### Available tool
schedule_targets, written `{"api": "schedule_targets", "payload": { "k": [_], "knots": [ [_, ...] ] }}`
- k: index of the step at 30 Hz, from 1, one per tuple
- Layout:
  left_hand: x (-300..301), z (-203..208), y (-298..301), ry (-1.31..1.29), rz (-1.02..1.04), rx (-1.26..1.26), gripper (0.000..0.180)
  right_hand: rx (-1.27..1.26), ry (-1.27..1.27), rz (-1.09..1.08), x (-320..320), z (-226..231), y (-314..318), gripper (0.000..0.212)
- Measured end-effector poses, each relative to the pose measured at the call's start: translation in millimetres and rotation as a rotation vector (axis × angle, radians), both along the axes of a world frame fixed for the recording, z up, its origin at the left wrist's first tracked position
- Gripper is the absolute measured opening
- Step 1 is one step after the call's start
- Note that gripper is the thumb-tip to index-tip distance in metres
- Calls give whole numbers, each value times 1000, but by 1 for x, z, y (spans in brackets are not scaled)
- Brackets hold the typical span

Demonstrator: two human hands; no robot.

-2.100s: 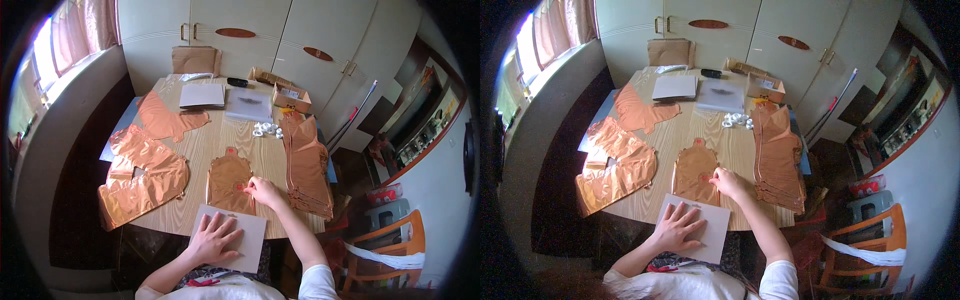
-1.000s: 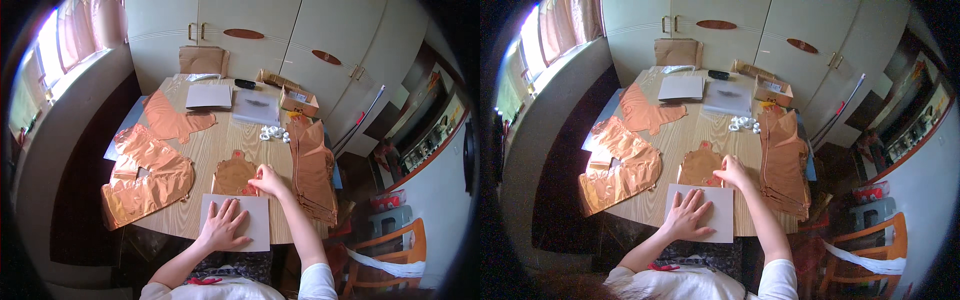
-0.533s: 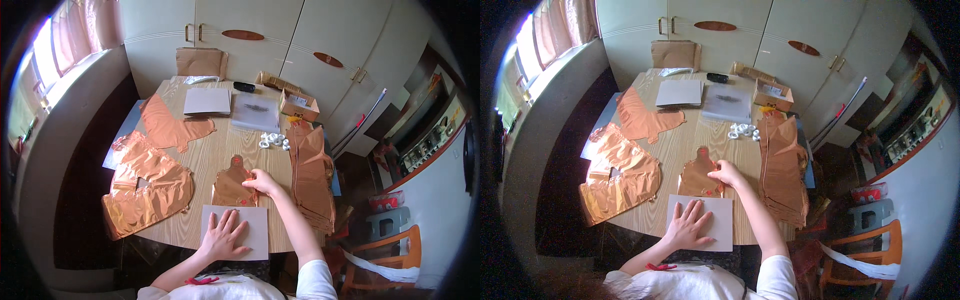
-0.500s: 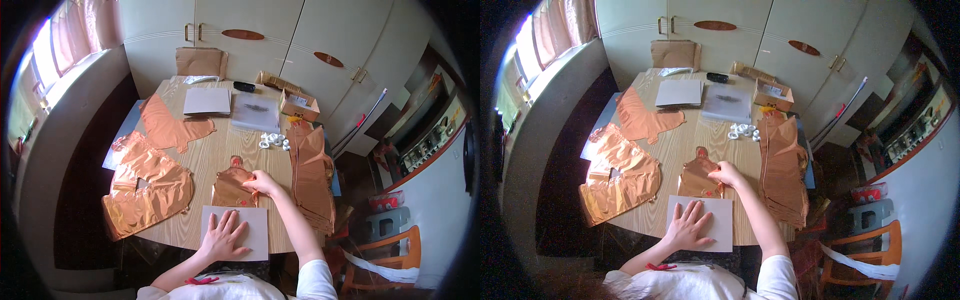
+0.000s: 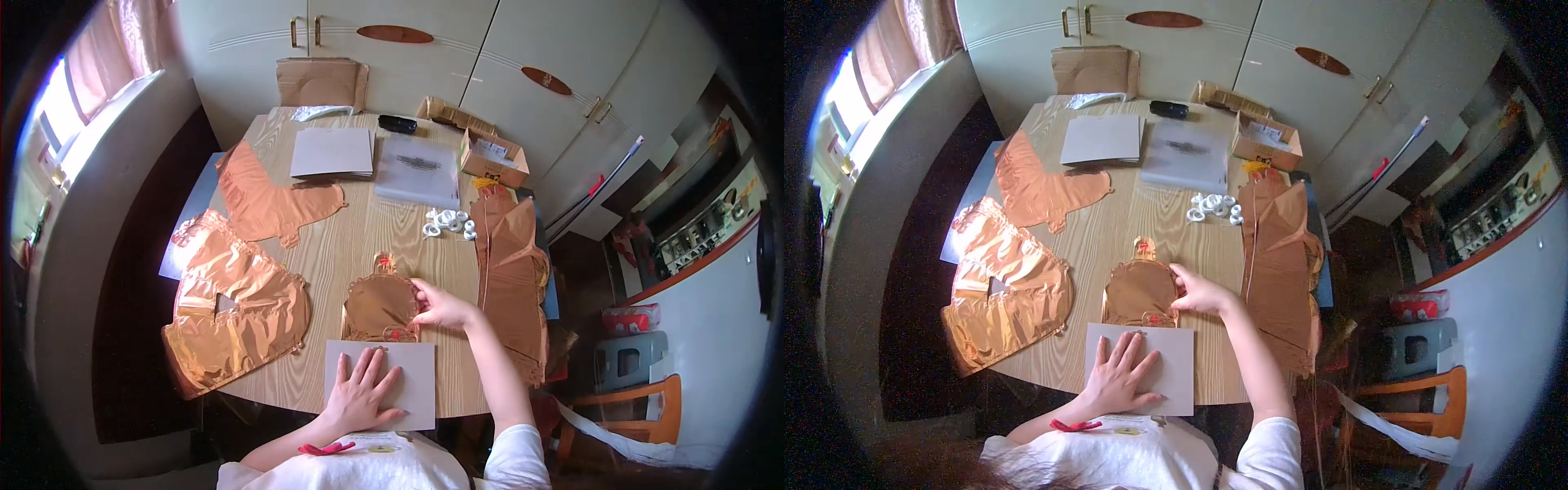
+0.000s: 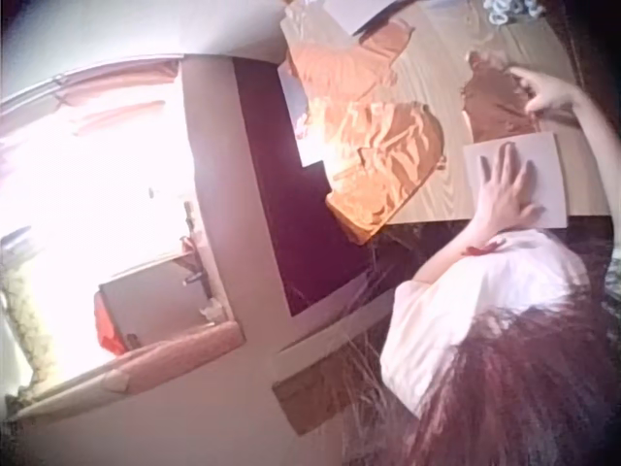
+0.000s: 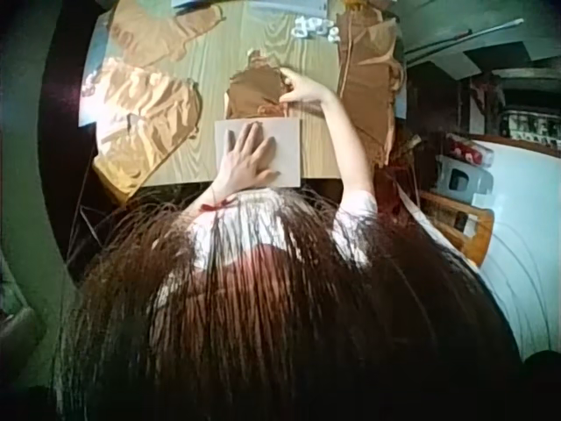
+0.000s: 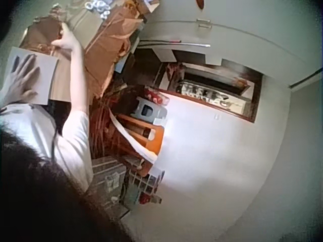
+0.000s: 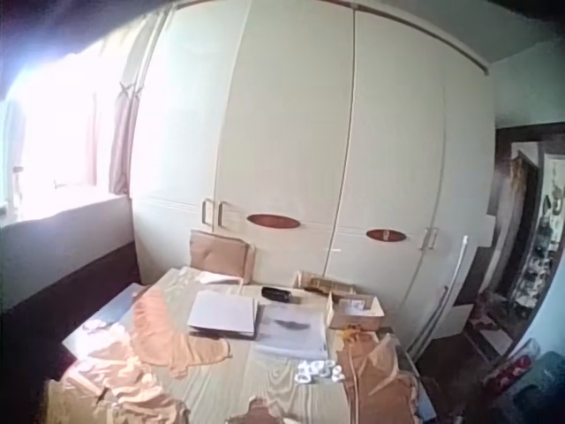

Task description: Fold and insert copper-colored foil bags into plastic sleeves with cardboard inserts.

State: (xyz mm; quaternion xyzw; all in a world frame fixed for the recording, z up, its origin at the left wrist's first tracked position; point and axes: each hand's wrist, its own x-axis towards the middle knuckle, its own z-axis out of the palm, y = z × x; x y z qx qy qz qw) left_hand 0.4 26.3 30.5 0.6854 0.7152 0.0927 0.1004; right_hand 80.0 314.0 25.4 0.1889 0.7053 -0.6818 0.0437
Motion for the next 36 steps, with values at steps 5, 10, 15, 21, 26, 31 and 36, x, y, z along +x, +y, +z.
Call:
{"api": "schedule_targets", "payload": {
  "k": [5,10,15,21,26,31,36],
  "knots": [
    [0,1,1,-4,3,-21,84,532,-147,-53,-1,4,-5,68],
    [-1,2,3,9,-2,-25,83,695,-176,-274,-7,-5,-13,58],
    [-1,1,2,-14,8,-21,83,1015,84,-148,23,-14,-32,84],
    [-1,4,4,29,-9,-20,81,1157,-139,-135,32,-29,-29,119],
    [-1,3,4,30,-7,-26,81,1134,-192,-216,16,-34,-12,116],
    [-1,5,3,41,-1,-27,80,1181,-253,-244,4,-32,-4,112],
    [-1,2,2,20,-4,-21,81,1091,-85,-321,-8,-39,0,95]
  ]
}}
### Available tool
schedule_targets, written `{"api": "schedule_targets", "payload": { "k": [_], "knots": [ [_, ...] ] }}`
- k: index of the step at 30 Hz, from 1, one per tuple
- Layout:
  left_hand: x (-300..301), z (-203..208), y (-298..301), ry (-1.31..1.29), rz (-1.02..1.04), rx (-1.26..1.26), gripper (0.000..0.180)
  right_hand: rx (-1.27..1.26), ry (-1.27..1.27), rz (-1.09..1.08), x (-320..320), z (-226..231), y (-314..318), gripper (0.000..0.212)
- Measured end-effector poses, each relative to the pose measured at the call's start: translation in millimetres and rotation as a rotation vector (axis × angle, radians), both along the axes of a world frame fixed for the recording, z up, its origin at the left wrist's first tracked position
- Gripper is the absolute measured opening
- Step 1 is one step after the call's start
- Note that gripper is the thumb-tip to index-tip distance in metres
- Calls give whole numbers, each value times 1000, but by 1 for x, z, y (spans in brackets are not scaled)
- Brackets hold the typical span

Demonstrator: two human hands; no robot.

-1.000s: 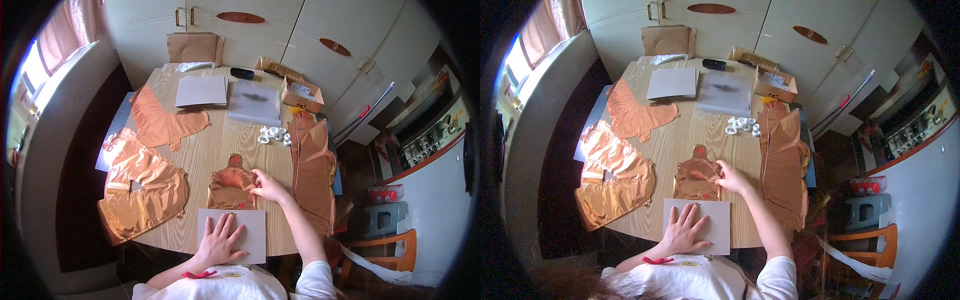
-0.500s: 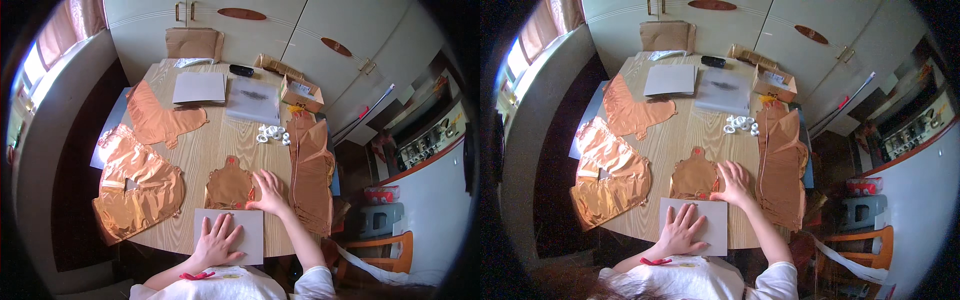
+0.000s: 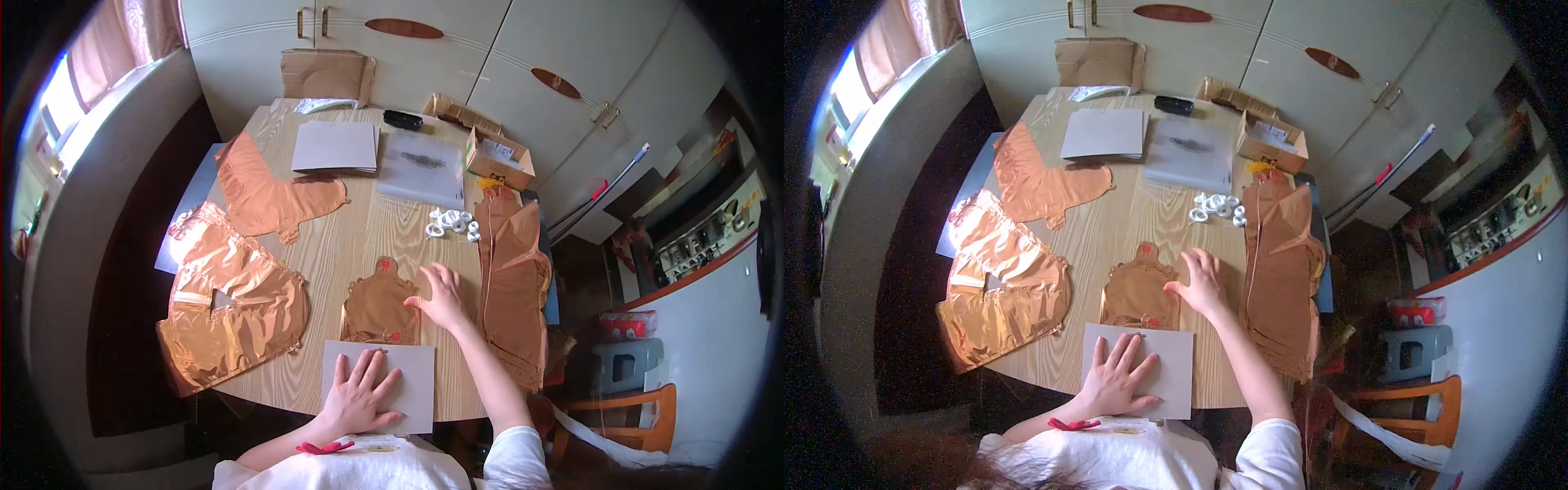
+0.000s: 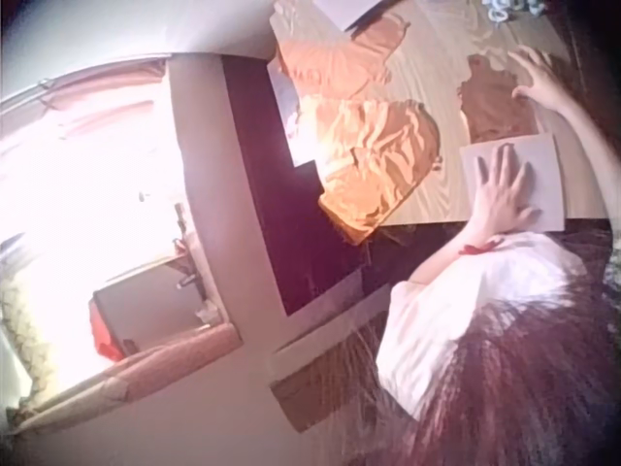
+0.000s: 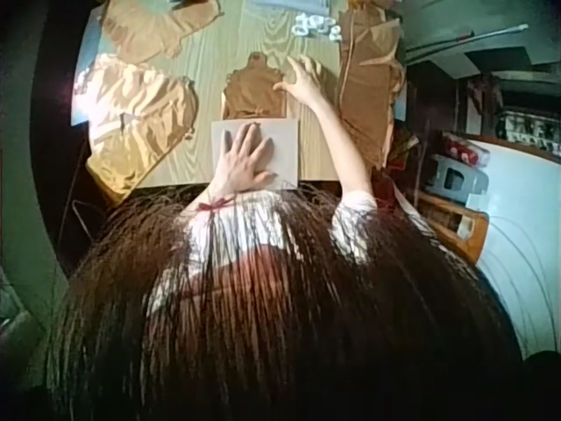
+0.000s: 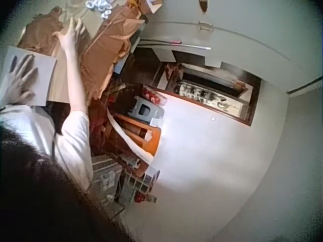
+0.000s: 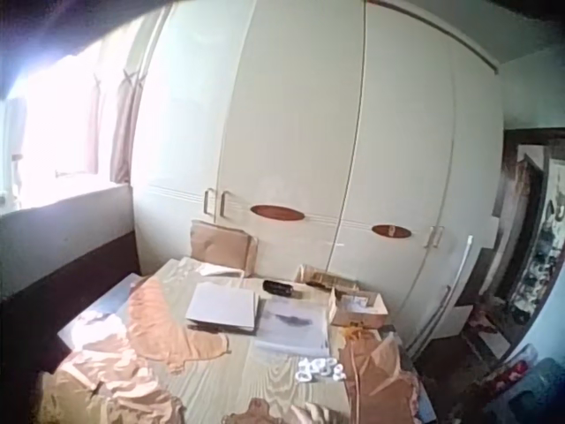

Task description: Fold and insert copper-colored foil bags into plastic sleeves with cardboard inserts.

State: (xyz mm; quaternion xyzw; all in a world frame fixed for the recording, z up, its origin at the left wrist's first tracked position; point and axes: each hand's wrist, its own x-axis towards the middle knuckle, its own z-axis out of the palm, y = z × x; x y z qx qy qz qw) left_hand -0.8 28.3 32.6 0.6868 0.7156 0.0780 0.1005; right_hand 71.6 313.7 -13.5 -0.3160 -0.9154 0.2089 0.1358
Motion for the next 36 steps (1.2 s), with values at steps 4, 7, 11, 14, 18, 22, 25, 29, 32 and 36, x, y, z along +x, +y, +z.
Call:
{"api": "schedule_targets", "payload": {
  "k": [4,7,11,14,18,22,25,29,32,36],
  "knots": [
    [1,-3,-1,-10,-5,7,82,-190,38,69,-19,5,-9,84],
    [1,-5,-3,-10,8,19,82,-281,-22,59,-38,28,-27,84],
    [1,0,0,-6,-5,39,80,-212,-72,73,-45,24,-12,90],
    [1,-1,-4,-13,10,33,80,-388,-134,32,-52,41,-10,78],
    [1,-2,-3,-35,11,41,80,-454,-117,97,-44,32,-2,64],
    [1,-2,-1,-35,14,49,80,-517,-91,112,-40,23,1,46],
    [0,-2,1,-43,16,67,80,-496,-104,143,-40,24,1,36],
    [-1,-2,0,-27,16,42,80,-416,-145,153,-40,44,-7,33],
    [-1,-2,2,-24,4,44,81,-383,-72,148,-28,49,-15,33],
    [-2,-2,1,-24,9,40,82,-398,67,159,-2,87,-60,26]
  ]
}}
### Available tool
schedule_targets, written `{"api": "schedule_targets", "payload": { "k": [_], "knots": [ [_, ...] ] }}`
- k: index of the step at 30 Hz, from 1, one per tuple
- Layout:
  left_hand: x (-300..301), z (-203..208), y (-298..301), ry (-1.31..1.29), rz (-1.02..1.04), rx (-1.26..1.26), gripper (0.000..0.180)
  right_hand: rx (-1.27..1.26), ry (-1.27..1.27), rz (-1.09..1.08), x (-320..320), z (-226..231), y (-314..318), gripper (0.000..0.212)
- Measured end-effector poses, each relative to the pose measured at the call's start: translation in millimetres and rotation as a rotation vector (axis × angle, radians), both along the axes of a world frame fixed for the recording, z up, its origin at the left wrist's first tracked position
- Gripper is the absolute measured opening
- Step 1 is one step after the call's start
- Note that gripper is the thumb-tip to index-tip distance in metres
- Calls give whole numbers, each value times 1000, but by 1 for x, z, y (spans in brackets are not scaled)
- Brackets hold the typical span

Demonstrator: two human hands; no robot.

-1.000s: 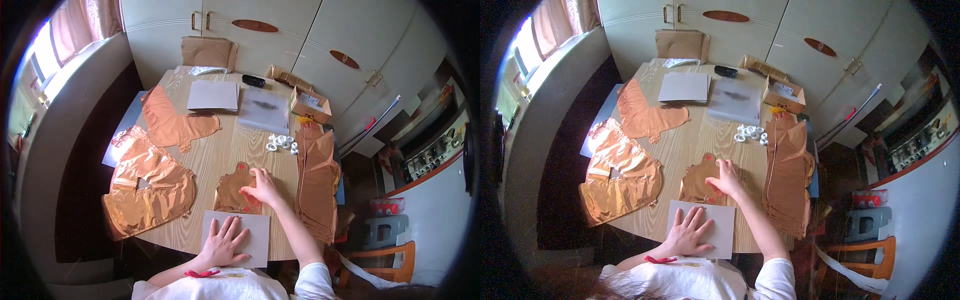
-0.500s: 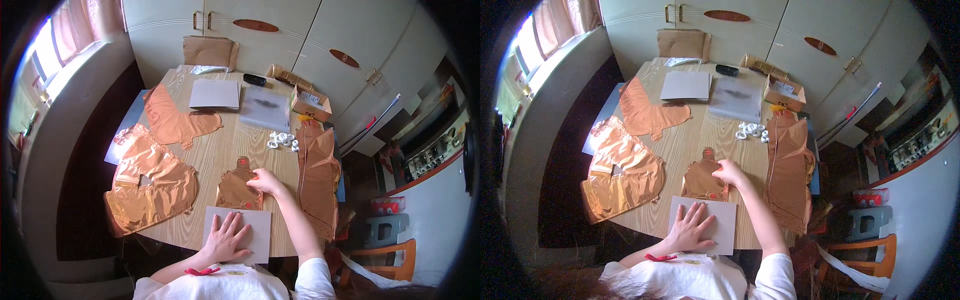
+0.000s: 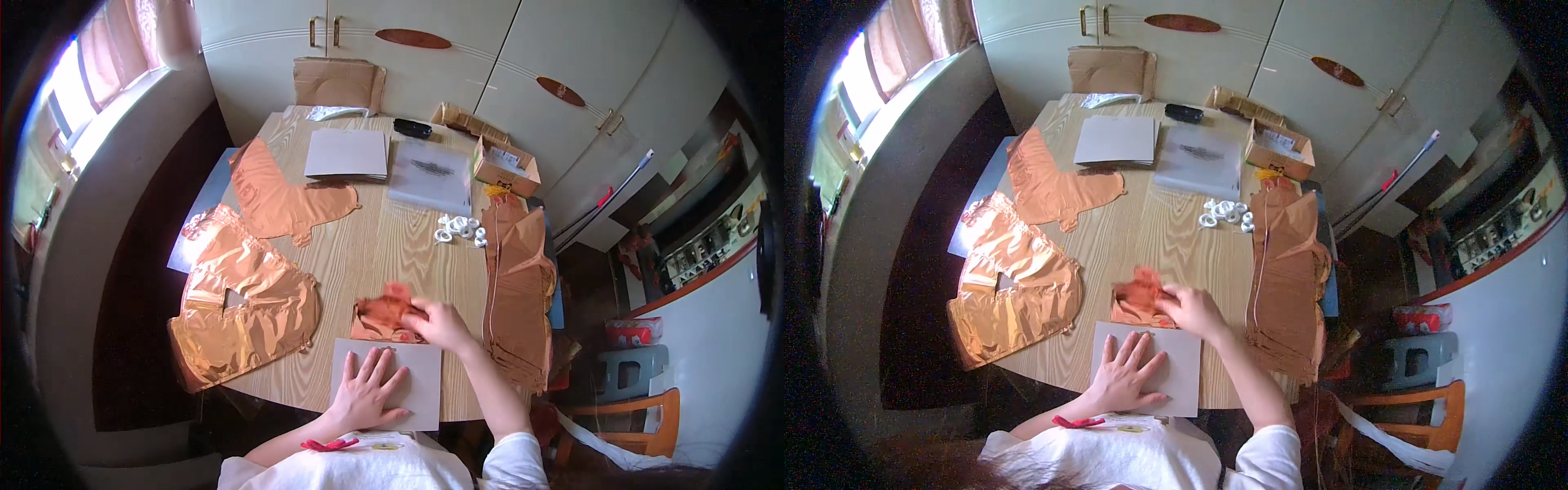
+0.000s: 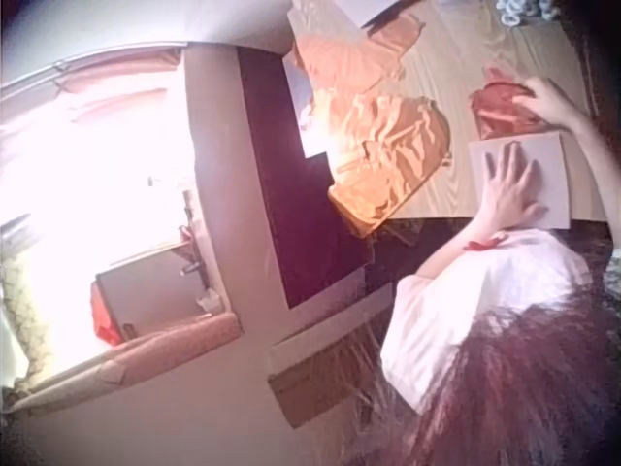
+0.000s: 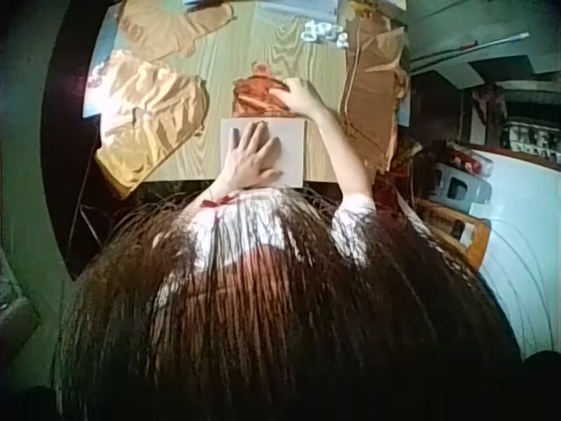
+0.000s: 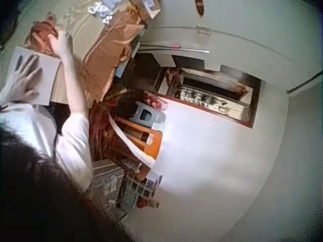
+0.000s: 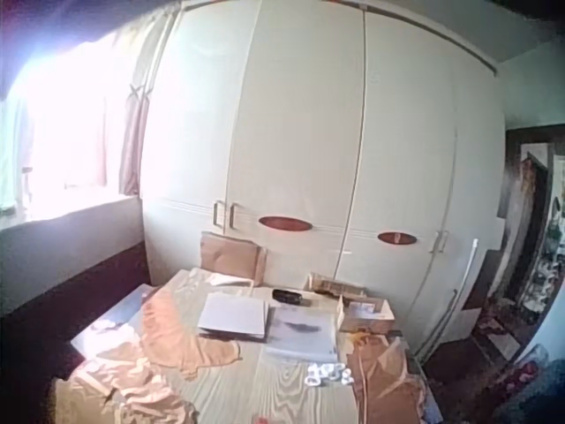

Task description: Fold and insert copper-colored foil bags into plastic sleeves with cardboard inserts.

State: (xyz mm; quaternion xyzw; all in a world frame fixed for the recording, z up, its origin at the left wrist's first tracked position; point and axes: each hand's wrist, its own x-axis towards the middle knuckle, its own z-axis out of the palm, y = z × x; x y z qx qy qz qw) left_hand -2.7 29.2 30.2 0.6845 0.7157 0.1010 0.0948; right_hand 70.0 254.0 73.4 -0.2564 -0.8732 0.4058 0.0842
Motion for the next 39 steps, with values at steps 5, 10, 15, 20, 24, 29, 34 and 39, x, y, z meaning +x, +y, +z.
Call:
{"api": "schedule_targets", "payload": {
  "k": [5,10,15,20,24,29,34,39],
  "knots": [
    [0,3,2,-35,7,-119,76,240,371,210,50,-12,-42,12],
    [-2,-4,0,-170,-7,50,65,300,416,209,79,-50,-65,15],
    [-2,-25,-2,-263,20,71,65,308,454,218,83,-69,-75,20],
    [-4,-17,0,-203,24,15,66,318,415,211,83,-72,-75,19],
    [-5,-11,3,-220,34,0,63,344,380,210,82,-68,-74,16],
    [-23,-12,-8,-368,-45,-82,57,365,330,221,81,-67,-74,15],
    [-76,13,-20,-230,-216,-109,37,378,279,231,82,-66,-76,14],
    [-97,48,-2,-244,8,-122,37,486,266,253,80,-60,-77,14]
  ]
}}
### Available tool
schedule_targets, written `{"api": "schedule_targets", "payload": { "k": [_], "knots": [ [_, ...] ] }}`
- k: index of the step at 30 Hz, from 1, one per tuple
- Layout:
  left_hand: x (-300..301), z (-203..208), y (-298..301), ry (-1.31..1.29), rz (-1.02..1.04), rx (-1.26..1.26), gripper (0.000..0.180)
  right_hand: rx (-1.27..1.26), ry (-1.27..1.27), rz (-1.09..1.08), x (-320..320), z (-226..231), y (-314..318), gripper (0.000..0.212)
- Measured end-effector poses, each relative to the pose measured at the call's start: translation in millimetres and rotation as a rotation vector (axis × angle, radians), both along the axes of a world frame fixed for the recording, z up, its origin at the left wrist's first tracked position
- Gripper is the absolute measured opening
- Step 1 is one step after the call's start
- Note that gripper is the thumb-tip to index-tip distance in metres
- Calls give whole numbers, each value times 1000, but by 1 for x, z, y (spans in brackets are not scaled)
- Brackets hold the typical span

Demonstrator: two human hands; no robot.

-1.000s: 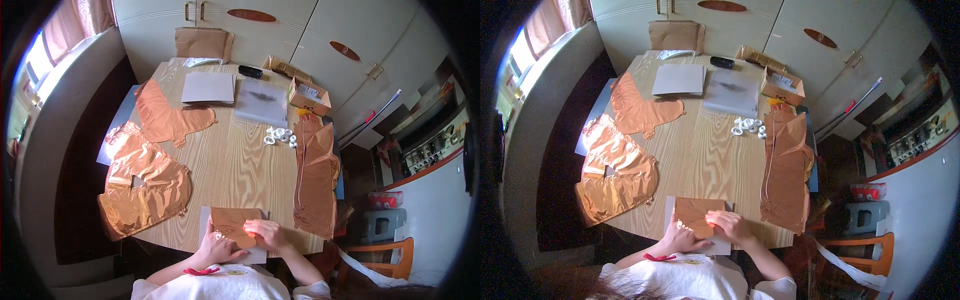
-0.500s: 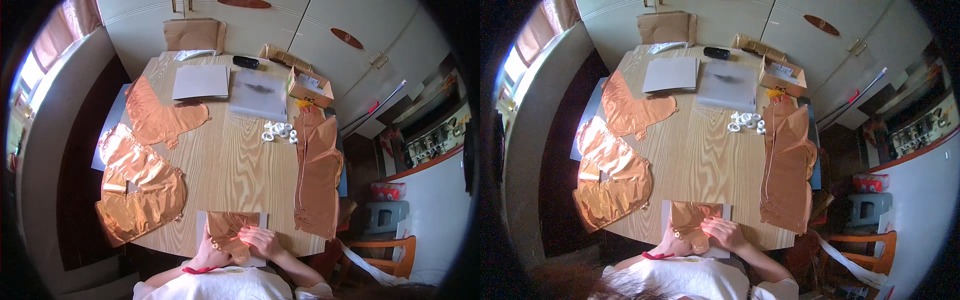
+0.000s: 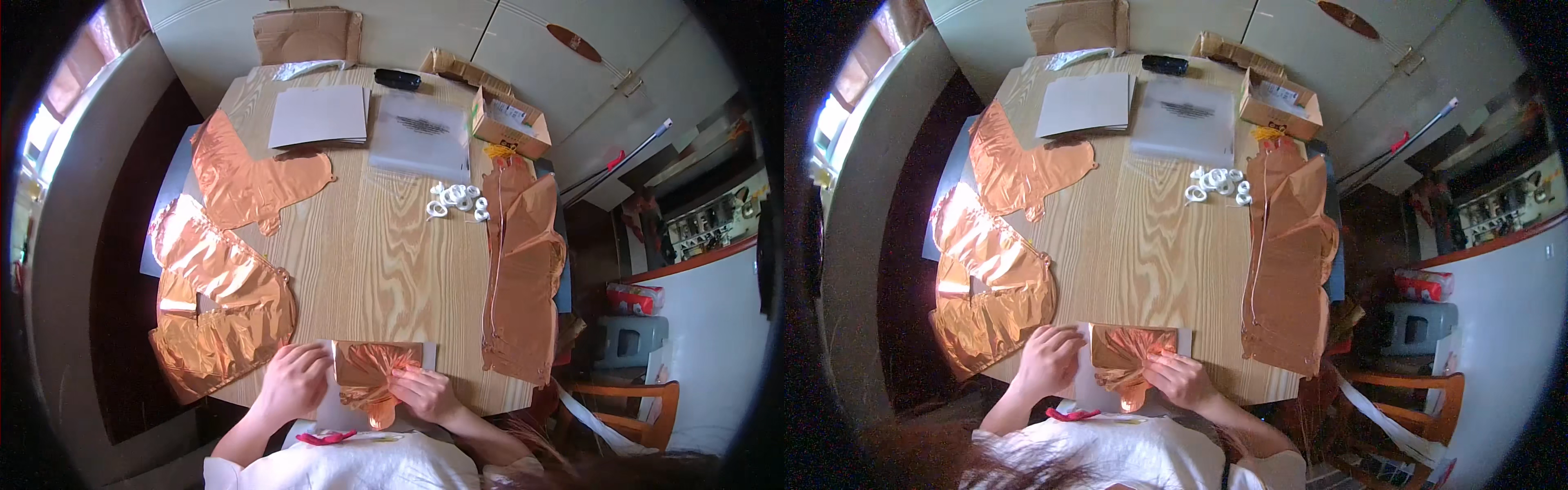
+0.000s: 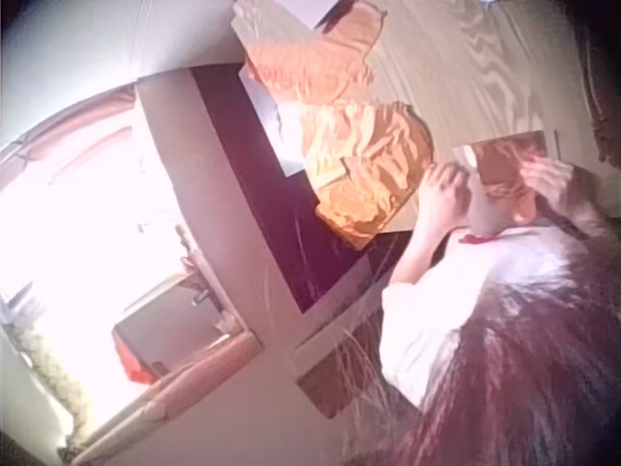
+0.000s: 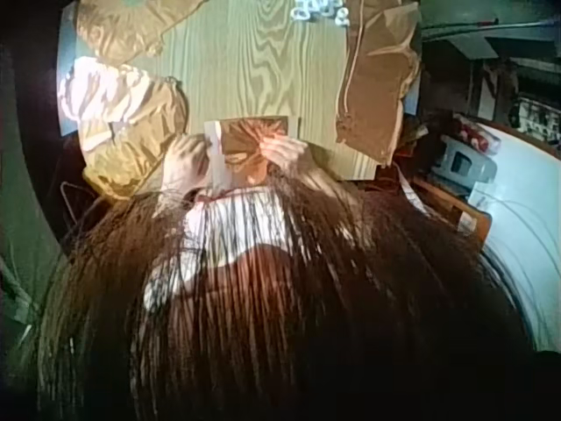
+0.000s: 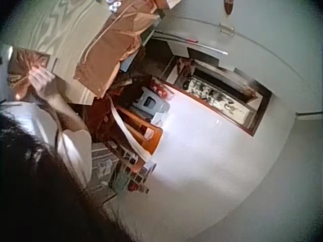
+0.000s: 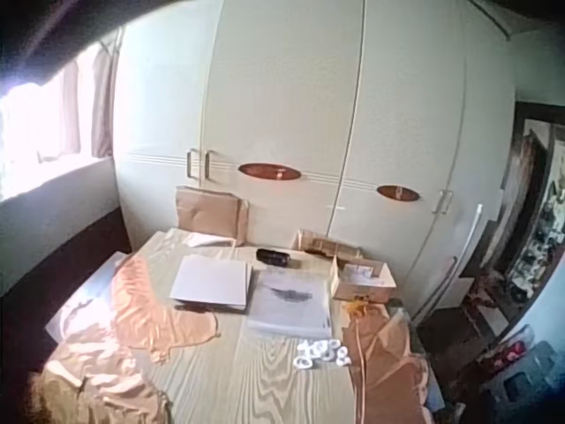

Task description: Fold and insert copper-colored foil bags into plastic sleeves with cardboard inserts.

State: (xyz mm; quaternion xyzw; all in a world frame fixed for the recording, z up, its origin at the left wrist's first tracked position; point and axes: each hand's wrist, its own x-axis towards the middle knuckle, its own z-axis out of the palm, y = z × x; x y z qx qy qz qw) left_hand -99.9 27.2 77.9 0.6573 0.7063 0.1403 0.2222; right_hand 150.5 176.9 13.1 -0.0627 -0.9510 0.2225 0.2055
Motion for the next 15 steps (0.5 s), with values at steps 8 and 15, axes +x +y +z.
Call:
{"api": "schedule_targets", "payload": {
  "k": [8,15],
  "knots": [
    [24,-48,64,85,-341,129,64,51,-6,23,-5,10,0,13],
    [23,-49,65,173,-346,100,62,-166,16,74,2,8,5,19]
  ]
}}
